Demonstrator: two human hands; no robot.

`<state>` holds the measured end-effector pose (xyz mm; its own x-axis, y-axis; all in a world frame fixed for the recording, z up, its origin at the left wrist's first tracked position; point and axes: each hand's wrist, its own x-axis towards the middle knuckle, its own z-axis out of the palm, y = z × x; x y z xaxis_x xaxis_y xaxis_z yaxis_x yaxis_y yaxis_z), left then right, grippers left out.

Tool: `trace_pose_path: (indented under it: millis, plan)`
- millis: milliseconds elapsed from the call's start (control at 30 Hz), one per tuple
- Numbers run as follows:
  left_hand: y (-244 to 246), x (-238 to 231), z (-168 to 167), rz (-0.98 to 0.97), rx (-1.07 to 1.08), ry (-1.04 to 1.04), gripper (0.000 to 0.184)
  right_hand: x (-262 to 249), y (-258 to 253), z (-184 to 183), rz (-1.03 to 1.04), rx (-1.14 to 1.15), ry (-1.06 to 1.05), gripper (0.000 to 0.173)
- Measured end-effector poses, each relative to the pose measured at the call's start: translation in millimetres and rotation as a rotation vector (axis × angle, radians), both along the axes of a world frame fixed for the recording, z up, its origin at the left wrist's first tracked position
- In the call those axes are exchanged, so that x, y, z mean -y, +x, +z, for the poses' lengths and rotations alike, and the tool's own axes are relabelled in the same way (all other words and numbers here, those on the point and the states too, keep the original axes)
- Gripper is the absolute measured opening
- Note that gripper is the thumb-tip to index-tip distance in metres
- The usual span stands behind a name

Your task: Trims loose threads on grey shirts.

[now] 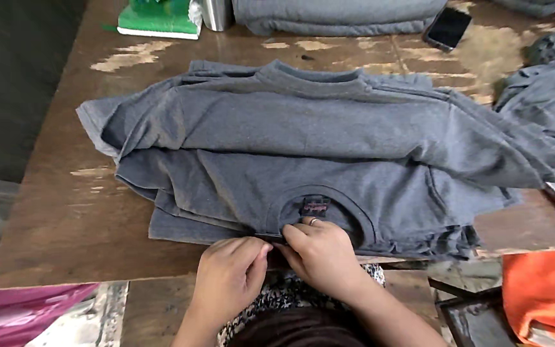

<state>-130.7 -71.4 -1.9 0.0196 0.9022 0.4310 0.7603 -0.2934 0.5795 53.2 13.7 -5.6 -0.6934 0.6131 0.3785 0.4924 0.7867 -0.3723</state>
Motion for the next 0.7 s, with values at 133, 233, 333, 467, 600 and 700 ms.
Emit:
trace_pose_path:
  millis: [133,233,333,467,600,700]
  plan:
    - [-13.0,-0.1,10.0,-0.378,-0.044,-0.157,0.04,-10.9,32.8,9.1,0.055,-0.127,-0.073,0.03]
    - [-26.2,0.5,10.1,-0.349,0.019,-0.156,0.046,-28.0,99.4,18.0,-0.017,-0.174,-0.116,0.02]
    - [-36.0,0.3,2.5,-0.211,0.02,-0.121,0.048,-40.8,170.7,16.4,-0.212,-0.078,-0.128,0.028]
    - [-33.1,-5.1,-2.7,-0.002,-0.144,-0.103,0.052,-49.6,216.2,-8.7,-0.449,-0.119,-0.092,0.025]
    - [-65.1,-30.9,1.3,0.307,-0.403,-0.25,0.055,-75.9,222.5,14.4,-0.462,-0.452,0.0,0.018]
    - [-120.4,-75.8,33.8,0.496,-0.403,-0.295,0.068,-133.7,216.0,44.1,-0.482,-0.531,0.141,0.023]
